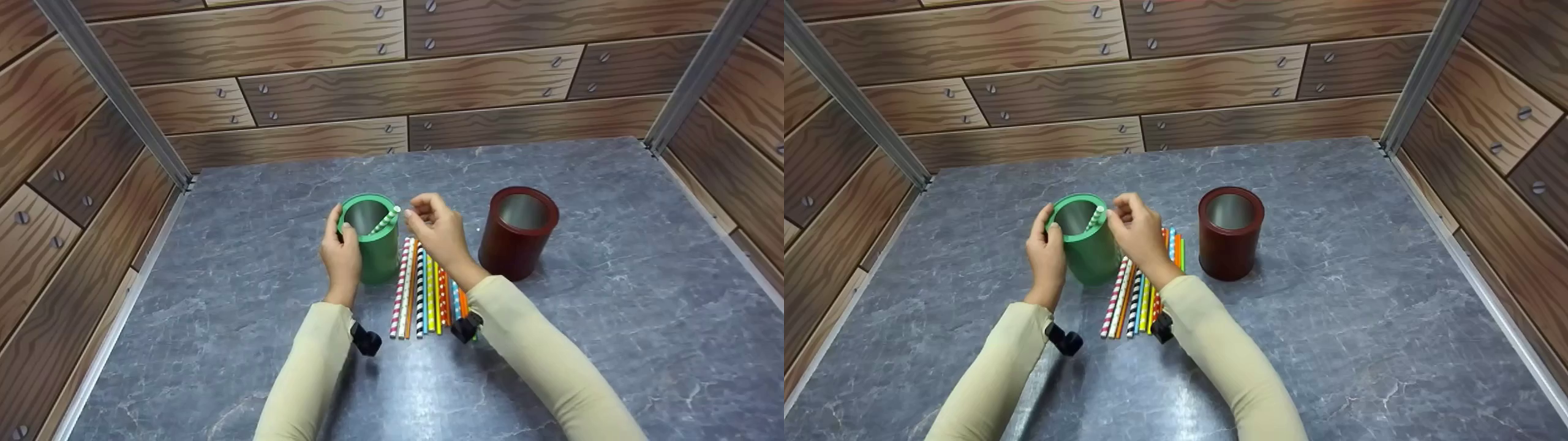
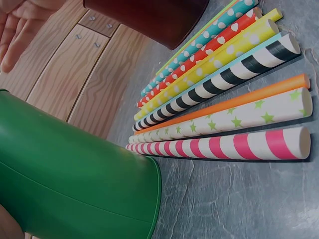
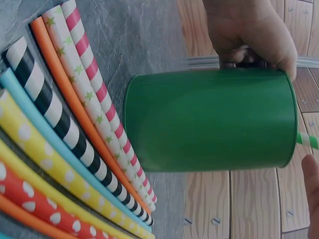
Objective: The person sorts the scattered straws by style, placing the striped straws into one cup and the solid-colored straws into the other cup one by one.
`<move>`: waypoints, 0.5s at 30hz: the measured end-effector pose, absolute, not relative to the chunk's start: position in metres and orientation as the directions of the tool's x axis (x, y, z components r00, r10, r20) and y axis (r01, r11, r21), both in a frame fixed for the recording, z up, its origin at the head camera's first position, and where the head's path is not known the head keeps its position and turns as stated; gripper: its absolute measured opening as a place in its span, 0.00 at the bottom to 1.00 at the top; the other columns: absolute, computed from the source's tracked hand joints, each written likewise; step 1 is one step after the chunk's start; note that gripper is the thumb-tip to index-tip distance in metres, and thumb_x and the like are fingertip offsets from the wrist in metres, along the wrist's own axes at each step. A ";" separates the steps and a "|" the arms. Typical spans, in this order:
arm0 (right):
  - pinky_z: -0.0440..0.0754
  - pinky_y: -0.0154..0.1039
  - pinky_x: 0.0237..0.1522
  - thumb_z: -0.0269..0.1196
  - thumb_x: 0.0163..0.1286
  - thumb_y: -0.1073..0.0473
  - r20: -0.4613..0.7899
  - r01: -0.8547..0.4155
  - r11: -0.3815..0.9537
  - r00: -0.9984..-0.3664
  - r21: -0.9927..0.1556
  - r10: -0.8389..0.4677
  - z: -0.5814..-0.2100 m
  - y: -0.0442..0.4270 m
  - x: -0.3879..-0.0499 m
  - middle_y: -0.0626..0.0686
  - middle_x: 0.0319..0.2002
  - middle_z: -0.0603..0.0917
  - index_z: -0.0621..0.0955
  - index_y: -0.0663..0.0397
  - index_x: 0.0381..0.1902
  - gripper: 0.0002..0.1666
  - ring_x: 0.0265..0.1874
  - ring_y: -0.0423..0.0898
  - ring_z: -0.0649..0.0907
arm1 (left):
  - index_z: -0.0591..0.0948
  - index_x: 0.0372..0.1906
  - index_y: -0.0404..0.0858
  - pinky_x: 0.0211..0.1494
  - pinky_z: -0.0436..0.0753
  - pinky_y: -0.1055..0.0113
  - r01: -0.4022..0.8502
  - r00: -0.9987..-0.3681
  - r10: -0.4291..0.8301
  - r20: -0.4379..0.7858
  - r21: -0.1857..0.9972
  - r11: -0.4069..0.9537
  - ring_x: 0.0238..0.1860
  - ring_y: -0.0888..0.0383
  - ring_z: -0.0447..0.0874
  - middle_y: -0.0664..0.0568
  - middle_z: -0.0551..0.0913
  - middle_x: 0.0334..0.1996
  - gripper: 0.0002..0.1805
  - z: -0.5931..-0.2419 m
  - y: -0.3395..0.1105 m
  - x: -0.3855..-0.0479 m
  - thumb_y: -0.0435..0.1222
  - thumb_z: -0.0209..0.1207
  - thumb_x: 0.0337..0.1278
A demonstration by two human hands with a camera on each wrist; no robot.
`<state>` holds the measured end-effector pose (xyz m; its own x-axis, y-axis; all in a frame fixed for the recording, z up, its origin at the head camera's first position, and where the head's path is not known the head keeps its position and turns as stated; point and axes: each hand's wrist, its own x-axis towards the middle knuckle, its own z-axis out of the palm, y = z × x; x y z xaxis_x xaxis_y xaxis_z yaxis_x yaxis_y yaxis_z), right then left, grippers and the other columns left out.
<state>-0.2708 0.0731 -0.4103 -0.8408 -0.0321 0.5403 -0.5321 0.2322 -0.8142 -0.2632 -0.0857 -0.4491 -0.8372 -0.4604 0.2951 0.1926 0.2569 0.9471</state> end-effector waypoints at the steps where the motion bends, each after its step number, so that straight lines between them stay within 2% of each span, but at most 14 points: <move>1: 0.81 0.32 0.31 0.61 0.61 0.68 0.536 -0.529 0.216 -0.844 -0.821 -0.026 -0.410 0.075 -0.270 0.61 0.29 0.82 0.76 0.70 0.39 0.10 0.27 0.46 0.82 | 0.70 0.64 0.43 0.32 0.69 0.64 0.198 -0.837 -0.457 0.299 0.946 0.257 0.25 0.57 0.69 0.44 0.82 0.46 0.23 -0.449 -0.086 -0.263 0.35 0.44 0.64; 5: 0.81 0.30 0.30 0.60 0.60 0.71 0.528 -0.519 0.182 -0.849 -0.835 0.001 -0.406 0.084 -0.266 0.64 0.29 0.81 0.76 0.74 0.38 0.09 0.25 0.38 0.81 | 0.71 0.64 0.43 0.31 0.68 0.64 0.206 -0.839 -0.452 0.304 0.945 0.253 0.23 0.57 0.66 0.44 0.82 0.46 0.23 -0.449 -0.086 -0.264 0.35 0.44 0.64; 8: 0.80 0.29 0.29 0.60 0.60 0.72 0.507 -0.495 0.190 -0.862 -0.848 0.013 -0.407 0.091 -0.265 0.65 0.29 0.81 0.76 0.74 0.37 0.09 0.24 0.33 0.79 | 0.71 0.63 0.44 0.35 0.69 0.64 0.198 -0.839 -0.455 0.297 0.947 0.254 0.27 0.56 0.70 0.47 0.78 0.55 0.23 -0.449 -0.086 -0.264 0.36 0.44 0.64; 11: 0.79 0.29 0.28 0.61 0.59 0.70 0.483 -0.468 0.214 -0.875 -0.857 0.022 -0.413 0.097 -0.266 0.62 0.28 0.82 0.77 0.72 0.36 0.08 0.22 0.33 0.79 | 0.71 0.64 0.45 0.36 0.70 0.63 0.186 -0.840 -0.460 0.288 0.949 0.255 0.30 0.56 0.73 0.48 0.78 0.55 0.23 -0.449 -0.087 -0.264 0.36 0.44 0.64; 15: 0.79 0.29 0.26 0.61 0.58 0.69 0.439 -0.416 0.265 -0.898 -0.870 0.033 -0.419 0.103 -0.265 0.59 0.27 0.82 0.78 0.68 0.35 0.06 0.22 0.34 0.79 | 0.70 0.64 0.45 0.35 0.70 0.64 0.178 -0.844 -0.458 0.279 0.951 0.251 0.28 0.57 0.71 0.48 0.78 0.54 0.23 -0.450 -0.087 -0.263 0.36 0.44 0.65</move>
